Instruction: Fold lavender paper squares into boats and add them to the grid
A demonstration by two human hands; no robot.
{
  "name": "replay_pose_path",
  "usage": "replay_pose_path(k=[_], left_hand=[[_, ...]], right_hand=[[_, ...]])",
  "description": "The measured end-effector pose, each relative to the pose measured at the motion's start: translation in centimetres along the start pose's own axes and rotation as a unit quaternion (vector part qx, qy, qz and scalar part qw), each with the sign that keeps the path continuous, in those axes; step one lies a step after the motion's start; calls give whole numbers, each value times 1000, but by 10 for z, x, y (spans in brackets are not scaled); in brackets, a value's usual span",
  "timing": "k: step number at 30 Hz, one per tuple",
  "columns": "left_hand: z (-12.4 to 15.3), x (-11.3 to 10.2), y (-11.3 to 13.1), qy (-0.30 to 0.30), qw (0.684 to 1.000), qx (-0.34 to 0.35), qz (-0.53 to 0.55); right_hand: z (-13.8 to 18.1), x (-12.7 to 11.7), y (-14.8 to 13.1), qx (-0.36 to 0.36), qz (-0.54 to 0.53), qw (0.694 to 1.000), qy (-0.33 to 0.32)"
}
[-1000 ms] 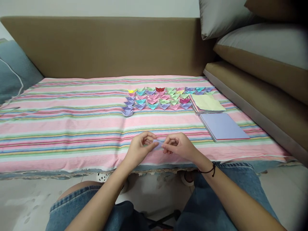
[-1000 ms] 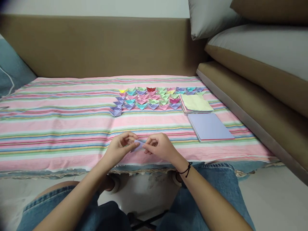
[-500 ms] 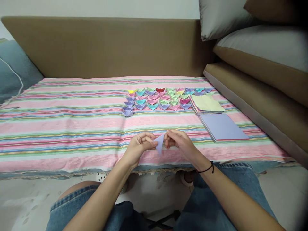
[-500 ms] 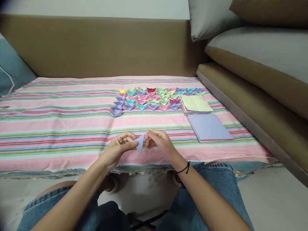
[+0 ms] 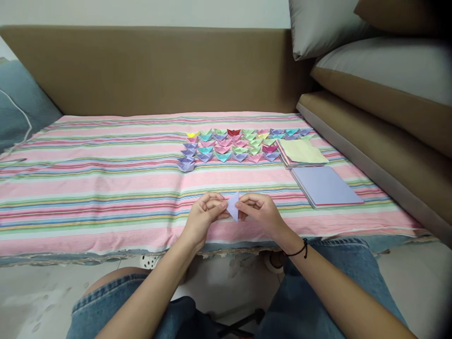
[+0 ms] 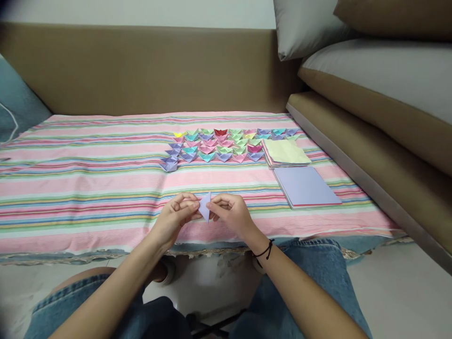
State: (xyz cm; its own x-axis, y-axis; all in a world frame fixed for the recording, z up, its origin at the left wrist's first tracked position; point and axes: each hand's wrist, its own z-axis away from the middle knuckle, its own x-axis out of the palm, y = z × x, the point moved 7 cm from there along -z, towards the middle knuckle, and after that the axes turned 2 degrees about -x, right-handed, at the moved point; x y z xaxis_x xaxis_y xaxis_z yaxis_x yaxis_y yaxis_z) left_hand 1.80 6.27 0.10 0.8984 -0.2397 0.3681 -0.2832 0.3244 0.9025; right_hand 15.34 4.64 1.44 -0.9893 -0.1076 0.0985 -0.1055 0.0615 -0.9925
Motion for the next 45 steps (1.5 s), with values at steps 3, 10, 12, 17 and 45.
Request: replay_pose_path(k=[3,10,12,17,45], left_hand=[[-1,-3,2,31,999,31,-8],[6,1,16,73,972,129,-184],[7,2,16,76,962,137,-225],[3,2,10,56,968,133,-203],[3,6,7,17,993,78,-82]], right_hand=[[0,2,7,29,-66,997,20],[2,1,15,51,-96,992,68],[2,-1,16,43,-88,992,82],[1,-5,14,11,-55,994,92],[0,-5,-13,-124,95,987,30]])
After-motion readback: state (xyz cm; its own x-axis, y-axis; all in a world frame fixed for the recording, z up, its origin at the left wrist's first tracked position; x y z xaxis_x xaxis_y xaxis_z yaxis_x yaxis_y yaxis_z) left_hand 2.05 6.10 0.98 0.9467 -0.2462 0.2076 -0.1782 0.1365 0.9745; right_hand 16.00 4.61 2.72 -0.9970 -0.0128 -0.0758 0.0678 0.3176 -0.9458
